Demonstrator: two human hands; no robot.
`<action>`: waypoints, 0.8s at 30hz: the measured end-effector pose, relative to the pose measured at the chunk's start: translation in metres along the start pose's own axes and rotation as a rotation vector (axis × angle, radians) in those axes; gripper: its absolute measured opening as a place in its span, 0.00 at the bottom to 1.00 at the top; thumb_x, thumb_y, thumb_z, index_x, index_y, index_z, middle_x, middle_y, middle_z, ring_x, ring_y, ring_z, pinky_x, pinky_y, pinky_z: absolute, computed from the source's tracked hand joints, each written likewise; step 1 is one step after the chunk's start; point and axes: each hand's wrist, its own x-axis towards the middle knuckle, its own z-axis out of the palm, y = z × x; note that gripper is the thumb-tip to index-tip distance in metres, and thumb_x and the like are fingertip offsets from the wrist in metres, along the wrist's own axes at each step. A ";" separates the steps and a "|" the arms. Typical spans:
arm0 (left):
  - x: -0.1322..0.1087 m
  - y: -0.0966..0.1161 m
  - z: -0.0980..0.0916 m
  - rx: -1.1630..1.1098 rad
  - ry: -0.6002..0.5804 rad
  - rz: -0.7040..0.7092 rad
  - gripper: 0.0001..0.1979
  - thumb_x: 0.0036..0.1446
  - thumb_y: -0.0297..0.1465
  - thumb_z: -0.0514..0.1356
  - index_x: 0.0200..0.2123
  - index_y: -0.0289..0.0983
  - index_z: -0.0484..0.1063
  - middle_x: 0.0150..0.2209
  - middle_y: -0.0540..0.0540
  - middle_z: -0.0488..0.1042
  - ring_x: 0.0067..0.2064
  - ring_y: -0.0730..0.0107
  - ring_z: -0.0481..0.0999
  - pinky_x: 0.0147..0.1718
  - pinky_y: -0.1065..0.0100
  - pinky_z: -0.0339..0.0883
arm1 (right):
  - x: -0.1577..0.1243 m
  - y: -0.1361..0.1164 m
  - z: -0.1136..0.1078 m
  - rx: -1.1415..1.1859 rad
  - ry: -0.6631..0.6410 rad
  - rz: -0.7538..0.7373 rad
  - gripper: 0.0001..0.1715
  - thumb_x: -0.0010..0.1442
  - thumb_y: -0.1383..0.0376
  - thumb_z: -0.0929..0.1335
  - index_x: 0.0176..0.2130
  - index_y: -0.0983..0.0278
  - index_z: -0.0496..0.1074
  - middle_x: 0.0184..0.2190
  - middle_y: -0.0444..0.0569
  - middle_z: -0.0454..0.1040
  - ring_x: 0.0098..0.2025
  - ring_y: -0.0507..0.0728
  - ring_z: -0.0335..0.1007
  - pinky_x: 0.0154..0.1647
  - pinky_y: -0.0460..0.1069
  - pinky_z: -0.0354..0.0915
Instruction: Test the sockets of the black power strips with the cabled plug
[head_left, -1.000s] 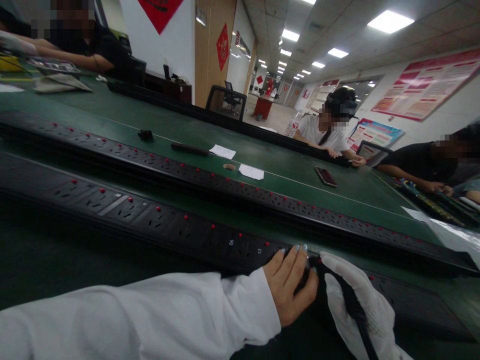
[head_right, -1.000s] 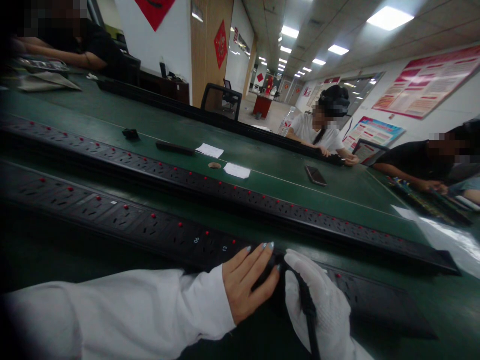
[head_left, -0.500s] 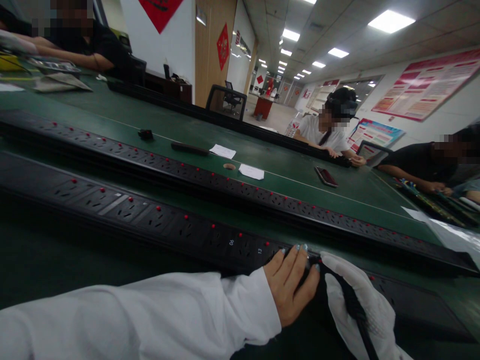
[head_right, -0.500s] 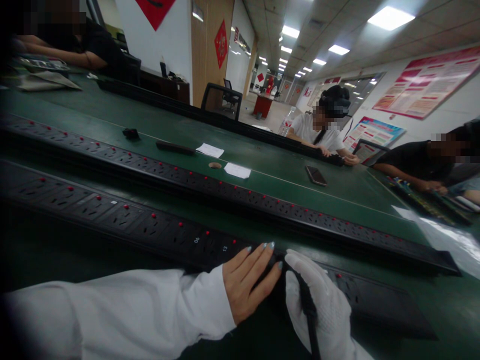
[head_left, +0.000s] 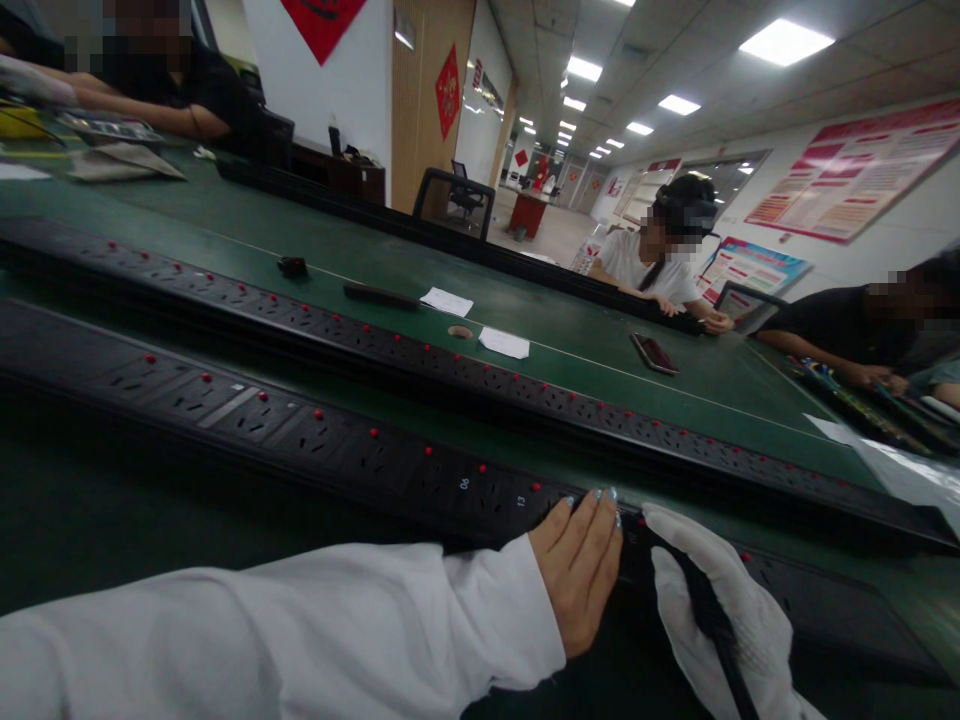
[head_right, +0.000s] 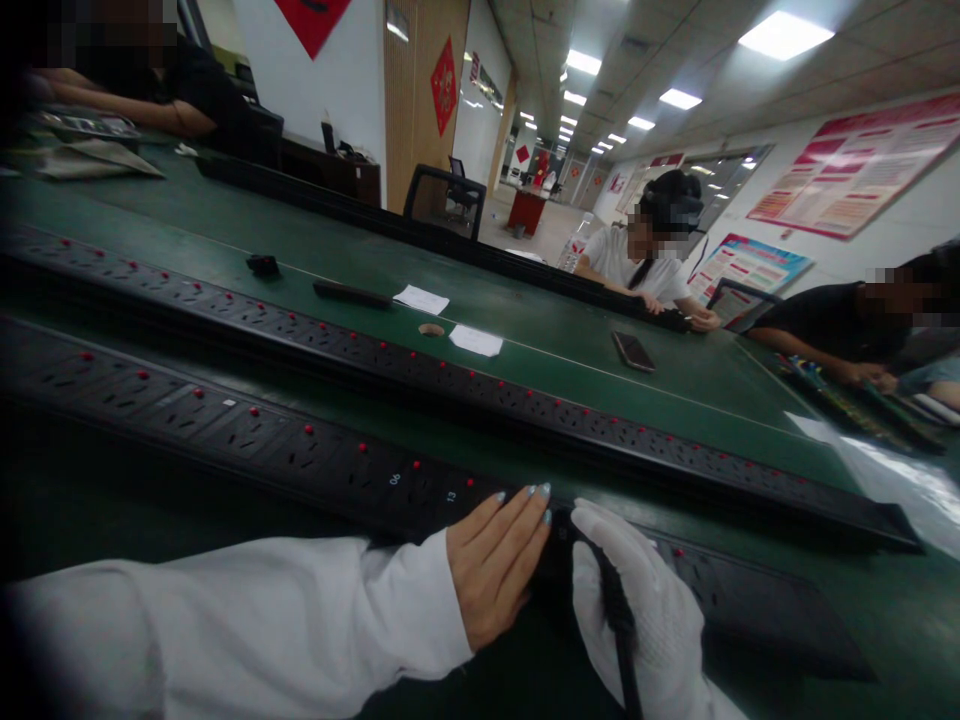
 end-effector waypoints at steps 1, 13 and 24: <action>0.000 0.000 0.000 -0.007 0.000 0.003 0.20 0.59 0.29 0.49 0.52 0.26 0.64 0.58 0.32 0.58 0.58 0.53 0.61 0.54 0.57 0.56 | 0.000 0.000 0.000 0.001 0.002 -0.003 0.19 0.55 0.68 0.66 0.48 0.65 0.67 0.42 0.50 0.73 0.42 0.55 0.71 0.48 0.51 0.65; 0.012 -0.001 -0.024 0.097 -0.078 -0.084 0.21 0.61 0.29 0.49 0.57 0.30 0.59 0.54 0.29 0.63 0.56 0.48 0.63 0.54 0.46 0.49 | 0.005 -0.001 -0.003 0.047 0.002 0.004 0.21 0.53 0.67 0.66 0.49 0.60 0.66 0.42 0.49 0.74 0.41 0.59 0.73 0.45 0.54 0.70; 0.005 0.002 -0.027 0.260 -0.207 -0.069 0.36 0.59 0.36 0.52 0.63 0.30 0.35 0.44 0.31 0.73 0.51 0.50 0.70 0.55 0.46 0.47 | 0.007 -0.002 -0.004 0.029 0.004 0.016 0.20 0.53 0.66 0.65 0.48 0.58 0.67 0.42 0.48 0.75 0.40 0.61 0.74 0.43 0.54 0.72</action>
